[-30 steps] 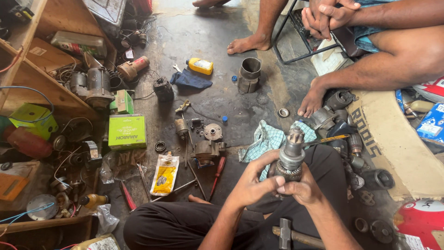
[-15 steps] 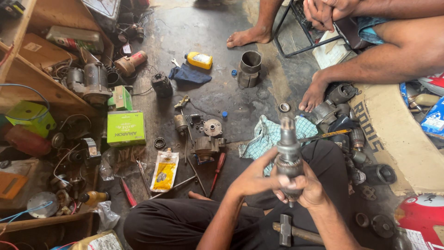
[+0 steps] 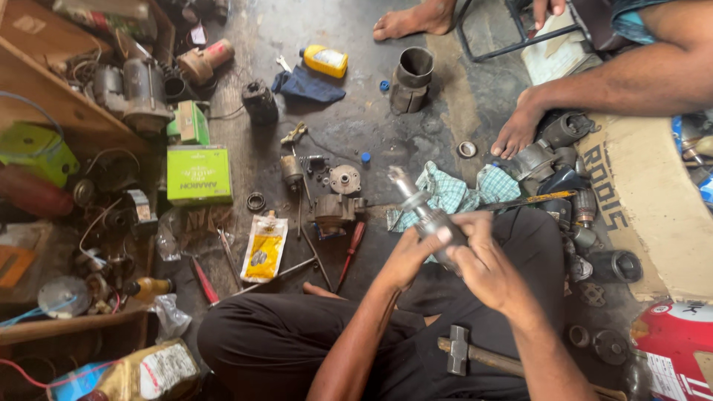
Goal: The person sits on the floor and uses a hammer to tap small metal components into a cylindrical housing. They then use a file to smooth the edges of the housing. The person hands a cylindrical part to another person and continues working on the housing.
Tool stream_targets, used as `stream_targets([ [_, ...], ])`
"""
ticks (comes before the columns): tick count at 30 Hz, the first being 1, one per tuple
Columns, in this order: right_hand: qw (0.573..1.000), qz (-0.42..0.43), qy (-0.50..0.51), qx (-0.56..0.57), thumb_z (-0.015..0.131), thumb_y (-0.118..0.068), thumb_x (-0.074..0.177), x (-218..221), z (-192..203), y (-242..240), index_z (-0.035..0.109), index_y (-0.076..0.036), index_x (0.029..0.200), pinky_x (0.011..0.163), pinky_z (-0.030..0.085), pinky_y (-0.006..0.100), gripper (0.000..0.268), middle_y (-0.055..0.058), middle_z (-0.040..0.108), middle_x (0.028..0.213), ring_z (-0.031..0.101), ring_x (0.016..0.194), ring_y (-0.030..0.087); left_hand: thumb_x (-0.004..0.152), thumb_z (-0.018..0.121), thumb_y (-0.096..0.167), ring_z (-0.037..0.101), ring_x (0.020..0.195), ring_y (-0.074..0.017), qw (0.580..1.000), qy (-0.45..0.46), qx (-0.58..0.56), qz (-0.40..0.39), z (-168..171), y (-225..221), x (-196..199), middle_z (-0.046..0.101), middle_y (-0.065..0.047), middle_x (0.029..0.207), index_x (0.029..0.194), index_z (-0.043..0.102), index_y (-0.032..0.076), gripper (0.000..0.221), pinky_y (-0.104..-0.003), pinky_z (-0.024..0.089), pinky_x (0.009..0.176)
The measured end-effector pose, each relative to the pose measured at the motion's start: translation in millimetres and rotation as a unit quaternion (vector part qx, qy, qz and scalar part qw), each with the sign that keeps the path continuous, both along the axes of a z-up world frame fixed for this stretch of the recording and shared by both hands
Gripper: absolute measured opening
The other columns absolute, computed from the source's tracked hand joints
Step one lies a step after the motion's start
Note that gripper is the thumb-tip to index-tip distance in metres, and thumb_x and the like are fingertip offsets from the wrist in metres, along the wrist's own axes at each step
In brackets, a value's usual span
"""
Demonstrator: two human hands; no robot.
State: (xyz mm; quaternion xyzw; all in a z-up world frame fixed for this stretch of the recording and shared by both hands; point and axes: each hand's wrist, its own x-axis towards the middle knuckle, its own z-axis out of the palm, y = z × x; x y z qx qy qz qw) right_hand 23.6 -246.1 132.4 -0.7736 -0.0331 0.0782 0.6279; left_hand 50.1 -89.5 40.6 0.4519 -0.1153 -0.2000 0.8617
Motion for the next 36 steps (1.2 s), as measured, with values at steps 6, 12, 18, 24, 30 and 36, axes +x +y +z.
stream_targets([
  [6,0.922,-0.108,-0.124,-0.351,0.07,-0.019,0.096,35,-43,-21,0.069,-0.003,0.108,0.085,0.057,0.042,0.02,0.019,0.076,0.103,0.075,0.096,0.035,0.091,0.073,0.026,0.07,0.069,-0.0132,0.978,0.072,0.084,0.175,3,11,10,0.076,-0.006,0.082,0.098,0.074,-0.003,0.03,-0.03,0.057,0.066],
  [12,0.823,0.143,-0.128,-0.534,0.081,-0.02,0.073,43,-144,-13,0.069,-0.005,0.114,0.104,0.043,0.049,0.046,0.016,0.064,0.126,0.055,0.126,0.037,0.082,0.082,0.03,0.072,0.073,-0.013,0.911,-0.029,0.276,0.306,28,28,11,0.078,-0.008,0.084,0.099,0.075,0.0,0.035,-0.03,0.057,0.069],
  [18,0.979,0.045,-0.1,-0.173,0.081,-0.018,0.075,35,-108,-29,0.057,-0.006,0.133,0.102,0.046,0.041,0.064,0.013,0.06,0.128,0.057,0.121,0.029,0.075,0.084,0.036,0.075,0.093,-0.027,0.872,-0.1,0.359,0.318,47,26,3,0.077,-0.016,0.097,0.1,0.073,0.003,0.043,-0.039,0.056,0.087],
  [24,0.983,0.131,-0.128,-0.01,0.086,-0.01,0.071,19,-96,-24,0.056,0.0,0.131,0.1,0.051,0.037,0.067,0.011,0.067,0.124,0.062,0.115,0.023,0.071,0.087,0.045,0.052,0.141,-0.0454,0.79,-0.311,0.428,0.31,80,7,-10,0.069,-0.022,0.138,0.116,0.076,0.009,0.059,-0.061,0.023,0.124],
  [30,0.976,0.023,-0.126,0.179,0.082,-0.01,0.064,33,-84,-39,0.06,0.002,0.117,0.075,0.056,0.031,0.058,0.009,0.067,0.097,0.066,0.084,0.015,0.061,0.086,0.059,0.042,0.141,-0.0502,0.876,-0.289,0.326,0.207,79,18,-16,0.046,-0.03,0.151,0.151,0.037,-0.007,0.122,-0.055,0.027,0.116],
  [36,0.969,-0.017,-0.084,0.23,0.068,-0.01,0.061,88,3,-68,0.055,-0.001,0.109,0.038,0.041,0.029,0.05,0.01,0.059,0.072,0.045,0.042,0.01,0.085,0.08,0.047,0.042,0.146,-0.0452,0.786,-0.258,0.527,0.197,-19,-2,29,0.045,-0.025,0.157,0.151,0.047,0.007,0.085,-0.053,0.029,0.12],
])
